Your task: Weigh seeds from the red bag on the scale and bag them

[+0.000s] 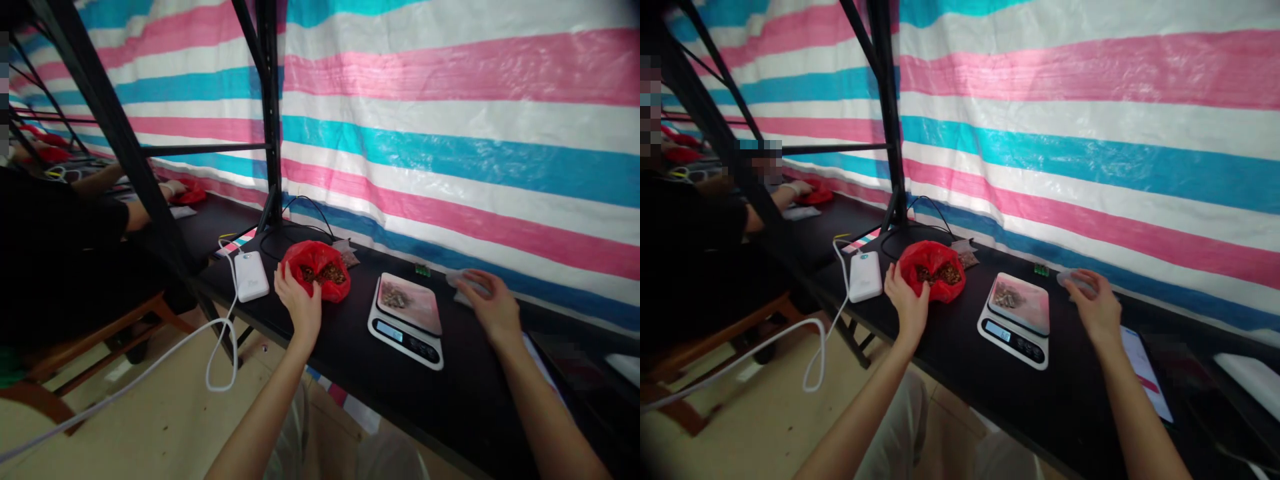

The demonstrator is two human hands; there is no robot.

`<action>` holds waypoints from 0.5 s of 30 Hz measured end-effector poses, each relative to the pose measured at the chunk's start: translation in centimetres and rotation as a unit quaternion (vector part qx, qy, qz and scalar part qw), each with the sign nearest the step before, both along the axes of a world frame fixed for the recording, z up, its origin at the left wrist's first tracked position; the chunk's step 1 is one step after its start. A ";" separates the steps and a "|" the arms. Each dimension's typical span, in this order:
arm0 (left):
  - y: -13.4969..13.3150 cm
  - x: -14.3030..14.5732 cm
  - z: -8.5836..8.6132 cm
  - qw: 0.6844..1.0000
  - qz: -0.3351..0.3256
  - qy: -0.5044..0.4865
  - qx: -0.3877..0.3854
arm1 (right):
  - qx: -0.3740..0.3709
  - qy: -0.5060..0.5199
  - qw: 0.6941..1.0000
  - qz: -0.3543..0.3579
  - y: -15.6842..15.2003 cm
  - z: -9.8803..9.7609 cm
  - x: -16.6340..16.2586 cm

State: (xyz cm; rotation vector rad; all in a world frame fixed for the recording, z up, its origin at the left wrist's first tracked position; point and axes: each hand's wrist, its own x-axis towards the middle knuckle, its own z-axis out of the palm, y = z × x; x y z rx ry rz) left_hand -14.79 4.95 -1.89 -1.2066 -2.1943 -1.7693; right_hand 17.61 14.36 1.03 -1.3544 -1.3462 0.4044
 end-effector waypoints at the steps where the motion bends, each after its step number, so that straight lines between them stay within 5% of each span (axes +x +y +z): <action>1: 0.0 0.1 -0.2 1.000 0.002 -0.012 0.003 | 0.013 0.003 1.000 0.022 -0.4 0.8 -1.3; 6: 1.0 -0.3 -1.2 0.989 -0.034 -0.144 0.017 | 0.075 -0.200 0.958 0.189 -1.9 3.6 -10.5; 10: 1.8 -1.1 -2.2 0.958 -0.102 -0.267 0.009 | 0.110 -0.418 0.845 0.314 -1.7 4.1 -17.3; 15: 1.5 -1.1 -2.6 0.949 -0.170 -0.264 0.040 | 0.084 -0.553 0.733 0.386 -0.7 3.6 -21.6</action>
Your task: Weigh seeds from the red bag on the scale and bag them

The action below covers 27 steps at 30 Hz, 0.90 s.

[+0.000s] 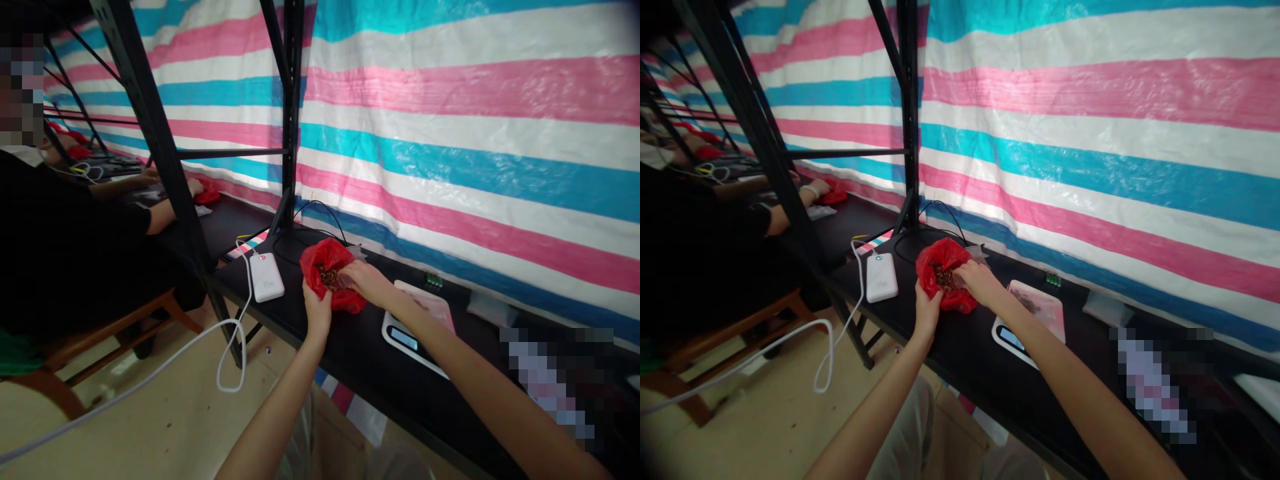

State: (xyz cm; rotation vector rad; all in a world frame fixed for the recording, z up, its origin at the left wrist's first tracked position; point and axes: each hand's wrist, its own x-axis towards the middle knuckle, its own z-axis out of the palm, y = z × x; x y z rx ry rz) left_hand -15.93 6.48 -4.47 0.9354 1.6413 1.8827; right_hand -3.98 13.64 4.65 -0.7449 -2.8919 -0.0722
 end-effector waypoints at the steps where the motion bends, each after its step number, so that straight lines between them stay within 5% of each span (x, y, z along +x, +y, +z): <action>1: -0.1 0.0 0.0 1.000 0.005 0.005 -0.003 | -0.007 -0.016 1.000 0.010 0.2 -0.1 -0.3; 6: 0.0 0.0 -0.1 1.000 0.001 -0.017 -0.018 | -0.047 -0.013 0.999 0.022 0.8 -1.0 -0.6; 13: 0.0 0.4 0.0 0.992 -0.002 -0.115 0.048 | -0.193 0.083 0.978 -0.004 1.4 -2.3 -0.3; 27: -0.8 0.5 1.3 0.994 0.007 -0.094 0.054 | -0.427 0.240 0.871 -0.047 2.7 -5.0 0.9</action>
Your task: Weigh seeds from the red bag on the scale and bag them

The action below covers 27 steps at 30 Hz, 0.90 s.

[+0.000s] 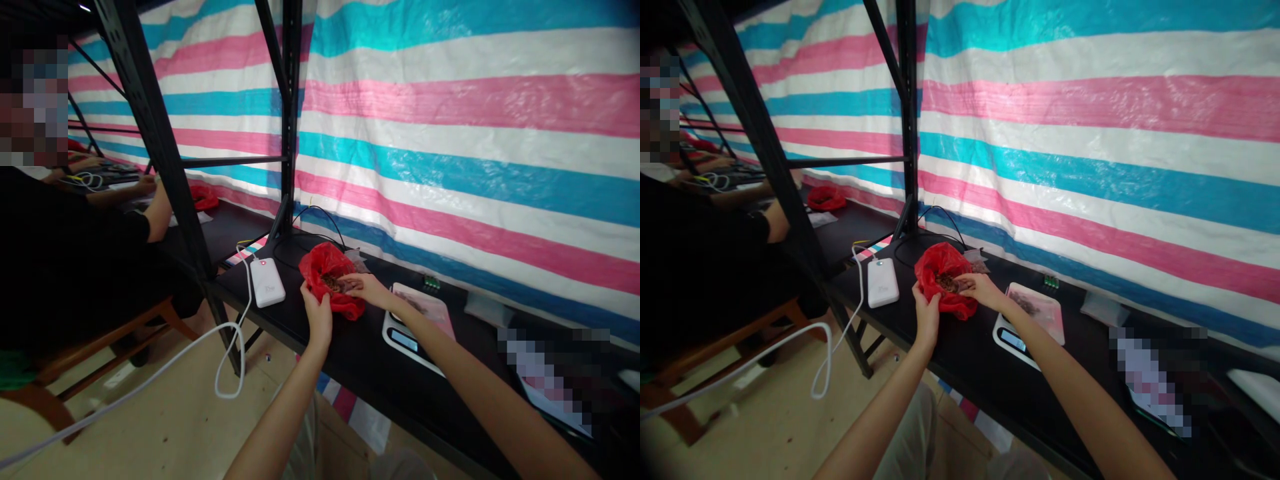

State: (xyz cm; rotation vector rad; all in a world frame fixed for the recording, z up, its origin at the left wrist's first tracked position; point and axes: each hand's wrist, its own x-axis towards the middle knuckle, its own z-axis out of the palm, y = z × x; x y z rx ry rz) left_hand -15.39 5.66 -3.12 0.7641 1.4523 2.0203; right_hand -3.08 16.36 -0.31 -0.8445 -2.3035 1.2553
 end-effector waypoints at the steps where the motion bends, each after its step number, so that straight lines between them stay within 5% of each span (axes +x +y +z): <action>1: 0.0 0.0 0.0 1.000 0.000 -0.001 -0.003 | -0.008 0.008 1.000 -0.001 0.0 -0.1 0.1; 9: -0.3 0.2 0.3 0.999 -0.010 0.042 0.015 | 0.046 0.001 0.999 -0.003 -0.8 0.0 -0.5; 14: -0.5 0.4 0.5 0.998 -0.012 0.049 0.040 | 0.011 0.023 1.000 -0.008 -0.9 -0.2 -1.1; 21: -0.1 0.0 -0.1 0.998 0.032 0.037 0.025 | -0.049 0.117 0.992 -0.025 -1.0 -0.1 -0.8; 27: -1.3 0.3 1.0 0.982 0.122 0.143 0.019 | -0.040 0.194 0.977 -0.075 -1.9 1.7 1.0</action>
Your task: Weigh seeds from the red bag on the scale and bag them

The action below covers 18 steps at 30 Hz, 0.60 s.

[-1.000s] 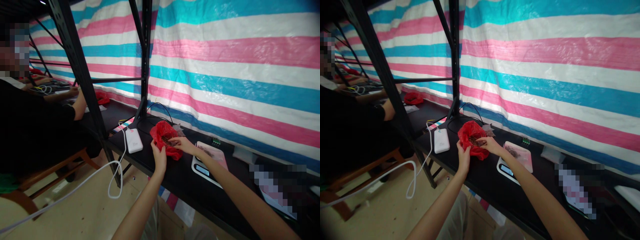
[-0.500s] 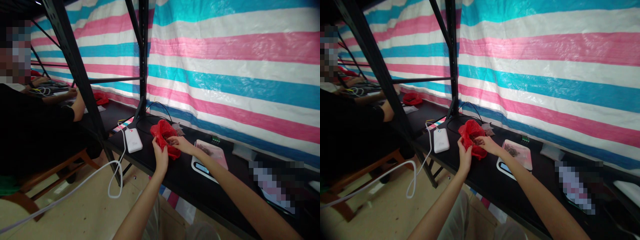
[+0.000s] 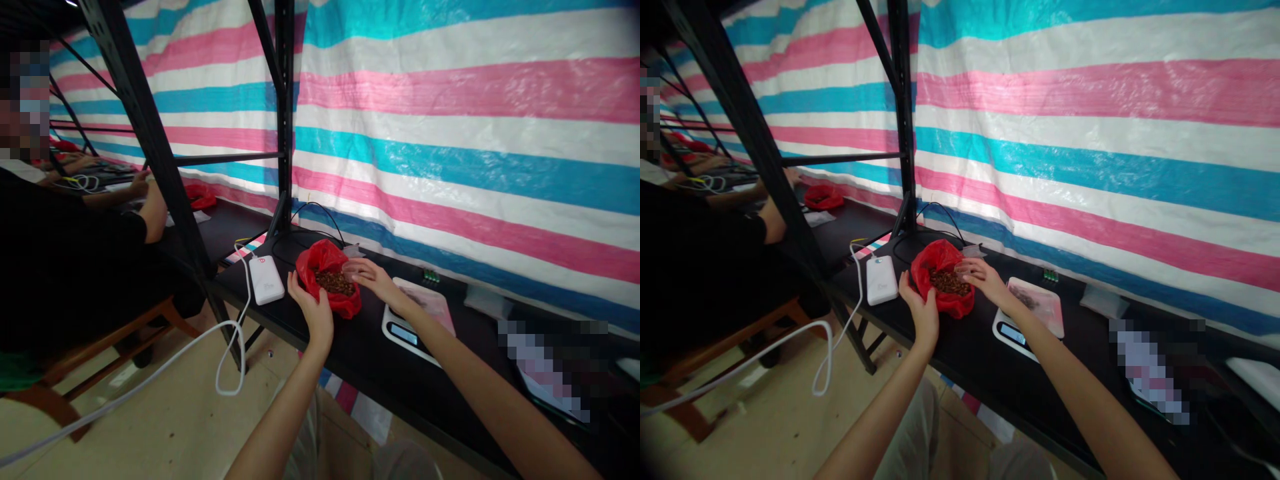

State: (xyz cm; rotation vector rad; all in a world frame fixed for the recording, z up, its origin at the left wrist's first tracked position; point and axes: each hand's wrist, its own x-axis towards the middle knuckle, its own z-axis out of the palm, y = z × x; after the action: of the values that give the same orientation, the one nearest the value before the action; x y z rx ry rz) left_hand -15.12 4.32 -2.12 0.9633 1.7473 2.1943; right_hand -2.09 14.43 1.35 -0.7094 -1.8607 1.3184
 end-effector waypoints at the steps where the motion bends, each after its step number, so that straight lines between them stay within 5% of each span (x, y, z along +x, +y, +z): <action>1: -0.3 0.2 0.4 1.000 0.009 0.028 0.007 | 0.000 0.010 1.000 -0.017 -0.3 0.4 0.6; 9: -1.6 2.5 1.5 0.964 -0.056 0.244 0.085 | 0.002 0.072 0.989 -0.128 -2.3 1.2 7.5; 18: 4.5 8.0 4.0 0.819 -0.404 0.404 0.047 | 0.027 0.124 0.962 -0.240 -2.8 1.1 14.9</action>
State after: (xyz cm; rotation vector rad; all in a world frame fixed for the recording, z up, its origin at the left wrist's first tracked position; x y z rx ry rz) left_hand -7.15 8.79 1.90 2.3530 1.0269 1.3616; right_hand 12.76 11.67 2.46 -0.8576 -1.4034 0.9854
